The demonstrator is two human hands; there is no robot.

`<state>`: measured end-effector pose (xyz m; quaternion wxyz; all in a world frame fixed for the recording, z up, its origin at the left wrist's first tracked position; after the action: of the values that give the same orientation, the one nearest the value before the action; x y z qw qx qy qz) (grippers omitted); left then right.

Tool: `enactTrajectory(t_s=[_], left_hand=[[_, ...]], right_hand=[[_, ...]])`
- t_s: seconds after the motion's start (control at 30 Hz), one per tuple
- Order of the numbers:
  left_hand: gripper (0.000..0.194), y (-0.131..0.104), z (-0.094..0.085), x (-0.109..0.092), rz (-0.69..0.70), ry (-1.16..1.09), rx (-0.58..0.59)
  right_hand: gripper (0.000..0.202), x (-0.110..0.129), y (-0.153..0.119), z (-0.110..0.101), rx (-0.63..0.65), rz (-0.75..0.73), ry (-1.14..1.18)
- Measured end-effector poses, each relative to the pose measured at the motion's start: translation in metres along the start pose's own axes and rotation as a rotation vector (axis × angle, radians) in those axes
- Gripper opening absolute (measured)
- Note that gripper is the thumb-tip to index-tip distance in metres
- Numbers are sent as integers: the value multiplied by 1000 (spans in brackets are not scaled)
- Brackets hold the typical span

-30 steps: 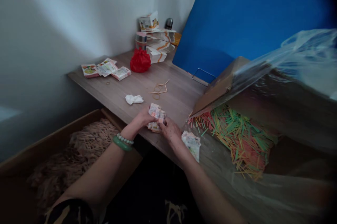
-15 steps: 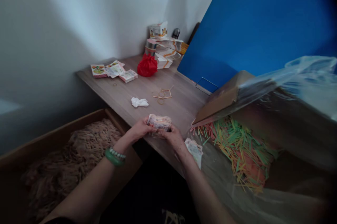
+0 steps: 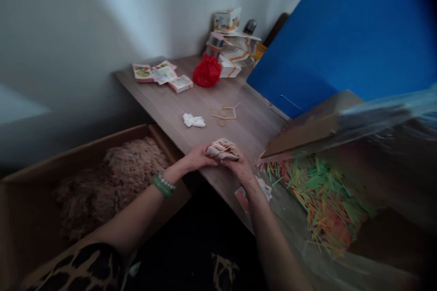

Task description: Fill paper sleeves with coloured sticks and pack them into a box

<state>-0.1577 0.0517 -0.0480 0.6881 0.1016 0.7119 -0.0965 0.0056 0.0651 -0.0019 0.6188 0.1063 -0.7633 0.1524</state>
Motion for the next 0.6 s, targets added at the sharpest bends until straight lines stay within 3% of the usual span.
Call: enactTrajectory(t_s=[0.1,0.2,0.33,0.43,0.53,0.6], left_hand=[[41,-4,8,-5,59,87,-75],[44,-11,14,-1,80,-56,-85],[53,-50,4,1,77,-283,-124],[55,-98,-24,-1,-26,-297,-215],[47,-148,-66,-2,-127,-186,-264],[42,-179,-98,3,-197,-115,-356]], right_hand=[[30,0,-3,-3,-22,-26,172],[35,-6,-7,3,-86,47,260],[38,-3,-23,39,-64,69,311],[34,5,-37,86,88,58,263],[32,12,-45,131,320,-8,133],[42,14,-47,148,400,-47,77]])
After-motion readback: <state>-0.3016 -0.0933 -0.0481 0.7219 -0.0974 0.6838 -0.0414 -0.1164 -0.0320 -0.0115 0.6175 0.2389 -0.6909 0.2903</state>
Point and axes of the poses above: each hand's wrist, its own y-axis towards the middle knuckle, its own z-axis out of the palm, x = y × z, the point moved 3 cm from there along y, towards the middle knuckle, and after that the axes turned 15 degrees about y, right-handed, at the moved point
